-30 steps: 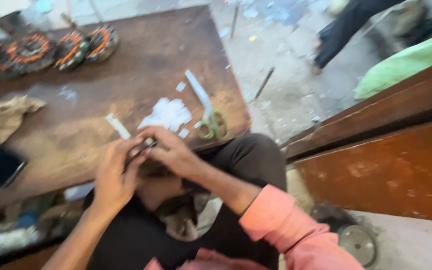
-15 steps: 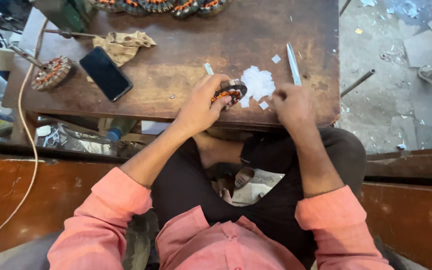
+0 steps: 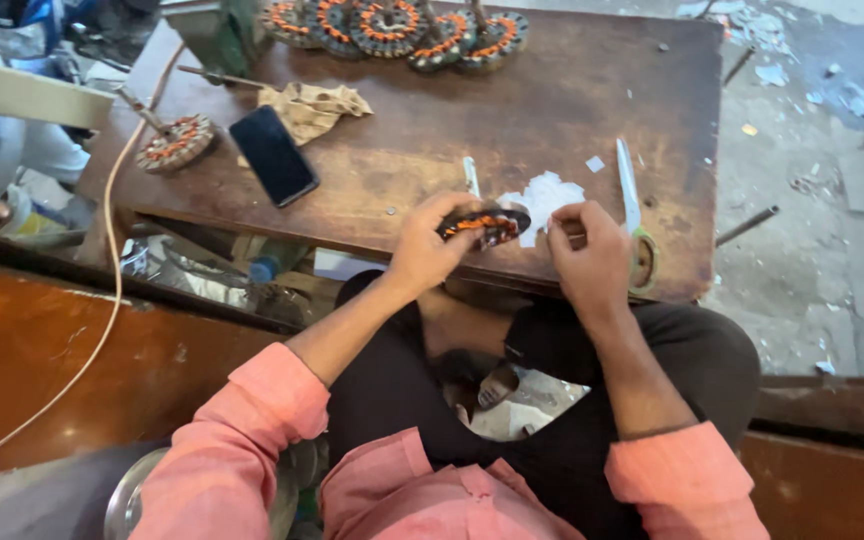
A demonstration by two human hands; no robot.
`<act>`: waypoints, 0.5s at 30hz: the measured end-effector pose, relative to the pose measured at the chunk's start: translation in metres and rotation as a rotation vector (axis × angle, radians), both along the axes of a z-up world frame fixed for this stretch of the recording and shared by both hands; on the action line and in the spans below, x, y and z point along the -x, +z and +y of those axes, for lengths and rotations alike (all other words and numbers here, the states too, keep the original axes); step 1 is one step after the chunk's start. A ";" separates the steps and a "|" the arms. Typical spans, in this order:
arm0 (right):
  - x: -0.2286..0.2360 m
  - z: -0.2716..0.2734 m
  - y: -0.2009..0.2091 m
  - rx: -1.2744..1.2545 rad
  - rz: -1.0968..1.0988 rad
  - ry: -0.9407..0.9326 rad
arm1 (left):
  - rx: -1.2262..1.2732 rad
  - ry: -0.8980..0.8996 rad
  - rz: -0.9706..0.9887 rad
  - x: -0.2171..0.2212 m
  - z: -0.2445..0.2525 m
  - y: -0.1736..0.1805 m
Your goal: The person sits at a workbench and assembles small white plastic pieces onto a circular motor stator with copper windings. They repeatedly pick up pieces, place them into slots, and use scissors to trim excess material. The process is repeated for multiple stators on the table.
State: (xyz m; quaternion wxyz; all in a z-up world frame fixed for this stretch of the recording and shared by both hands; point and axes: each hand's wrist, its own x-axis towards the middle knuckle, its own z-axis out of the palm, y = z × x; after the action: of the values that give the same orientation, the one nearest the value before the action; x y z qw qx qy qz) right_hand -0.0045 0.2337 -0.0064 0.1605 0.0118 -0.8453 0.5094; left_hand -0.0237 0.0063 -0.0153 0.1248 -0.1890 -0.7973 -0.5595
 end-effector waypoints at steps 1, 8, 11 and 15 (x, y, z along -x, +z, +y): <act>-0.006 -0.008 0.002 -0.083 0.172 0.022 | 0.097 -0.023 0.032 0.000 -0.003 0.004; -0.025 -0.040 0.005 -0.236 0.590 0.217 | 0.113 -0.152 0.029 0.005 -0.010 0.026; -0.024 -0.041 0.004 -0.244 0.595 0.245 | 0.047 -0.234 -0.050 0.008 -0.011 0.026; -0.024 -0.040 0.003 -0.286 0.592 0.263 | 0.046 -0.233 -0.065 0.013 -0.011 0.018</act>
State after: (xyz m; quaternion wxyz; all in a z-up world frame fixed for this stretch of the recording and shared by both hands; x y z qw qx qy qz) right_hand 0.0198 0.1937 -0.0036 0.3284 0.2899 -0.8163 0.3765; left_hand -0.0364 -0.0047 0.0029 0.0287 -0.2650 -0.7861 -0.5577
